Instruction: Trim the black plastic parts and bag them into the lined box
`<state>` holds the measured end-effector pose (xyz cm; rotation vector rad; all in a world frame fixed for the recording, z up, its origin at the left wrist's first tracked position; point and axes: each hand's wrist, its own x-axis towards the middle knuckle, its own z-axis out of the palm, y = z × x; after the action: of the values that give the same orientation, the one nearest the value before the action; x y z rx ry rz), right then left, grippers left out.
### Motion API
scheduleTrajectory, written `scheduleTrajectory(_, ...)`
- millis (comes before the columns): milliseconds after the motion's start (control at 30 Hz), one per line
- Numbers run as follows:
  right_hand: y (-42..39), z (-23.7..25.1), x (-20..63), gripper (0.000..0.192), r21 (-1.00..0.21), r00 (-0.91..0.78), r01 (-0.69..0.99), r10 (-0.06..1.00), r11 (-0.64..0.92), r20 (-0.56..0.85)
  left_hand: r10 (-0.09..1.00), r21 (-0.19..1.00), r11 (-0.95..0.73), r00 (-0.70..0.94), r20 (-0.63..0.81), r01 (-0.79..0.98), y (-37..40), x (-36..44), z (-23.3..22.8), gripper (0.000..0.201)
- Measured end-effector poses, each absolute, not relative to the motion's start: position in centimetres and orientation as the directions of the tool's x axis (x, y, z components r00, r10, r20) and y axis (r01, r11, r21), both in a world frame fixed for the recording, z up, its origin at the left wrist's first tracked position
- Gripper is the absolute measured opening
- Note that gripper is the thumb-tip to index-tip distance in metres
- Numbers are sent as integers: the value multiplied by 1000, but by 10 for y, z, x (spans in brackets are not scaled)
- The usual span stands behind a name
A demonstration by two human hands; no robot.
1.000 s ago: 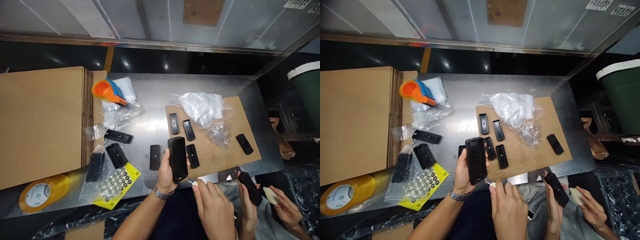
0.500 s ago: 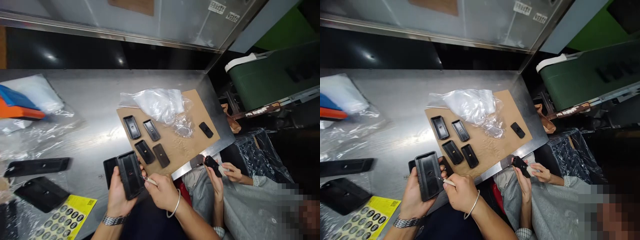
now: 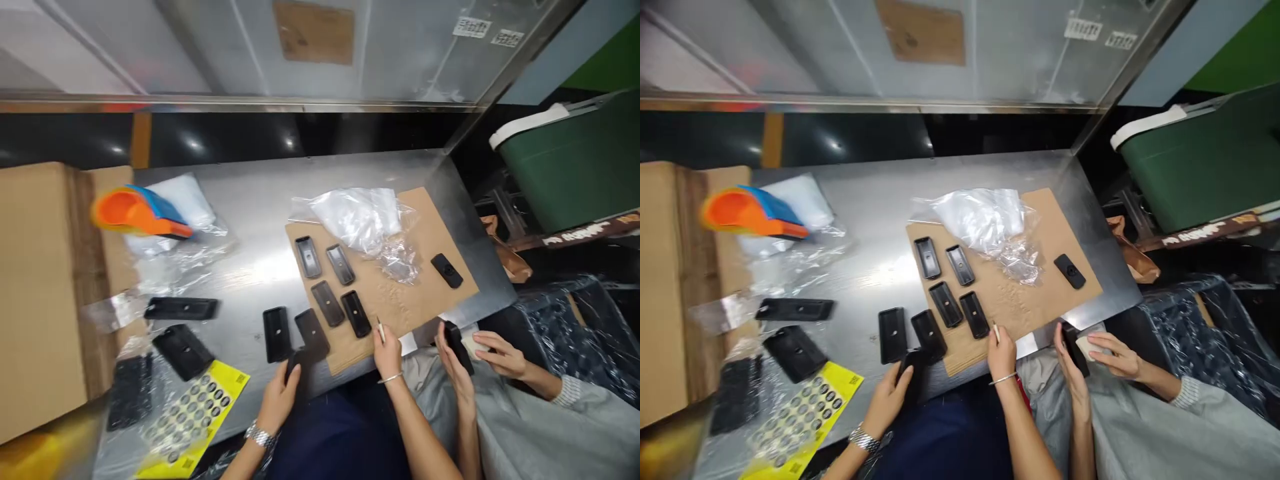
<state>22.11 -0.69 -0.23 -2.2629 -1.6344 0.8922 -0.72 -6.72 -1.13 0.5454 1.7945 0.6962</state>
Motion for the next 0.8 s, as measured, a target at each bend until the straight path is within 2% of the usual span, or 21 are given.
scheduleTrajectory(100, -7, -7, 215, 28, -522, 119, 800, 932, -295, -343, 747, 719, 654, -347, -567, 234, -77, -11, -23, 31)
scheduleTrajectory(333, -9, -8, 163, 21, -492, -61, 861, 937, -125, -344, 819, 767, 542, -422, -390, 344, -82, -7, -37, 51)
scheduleTrajectory(500, -12, -21, 137, 10, -451, -144, 891, 913, -48, -382, 872, 655, 462, -443, -209, 599, -77, -7, -47, 49)
scheduleTrajectory(600, -10, -26, 137, 9, -467, -188, 884, 909, -8, -373, 864, 564, 485, -466, -190, 669, -73, -6, -44, 46)
scheduleTrajectory(667, -9, -22, 142, 13, -498, -221, 867, 911, 20, -349, 836, 554, 524, -514, -190, 647, -69, -5, -35, 45)
scheduleTrajectory(700, -9, -17, 146, 15, -514, -234, 857, 913, 31, -334, 824, 589, 531, -535, -190, 609, -67, -3, -28, 44)
scheduleTrajectory(767, -9, -3, 153, 19, -539, -250, 841, 918, 48, -308, 815, 751, 502, -524, -246, 429, -59, 3, -12, 46)
scheduleTrajectory(800, -10, 5, 156, 20, -552, -255, 832, 921, 54, -294, 822, 838, 471, -482, -304, 276, -53, 7, -3, 47)
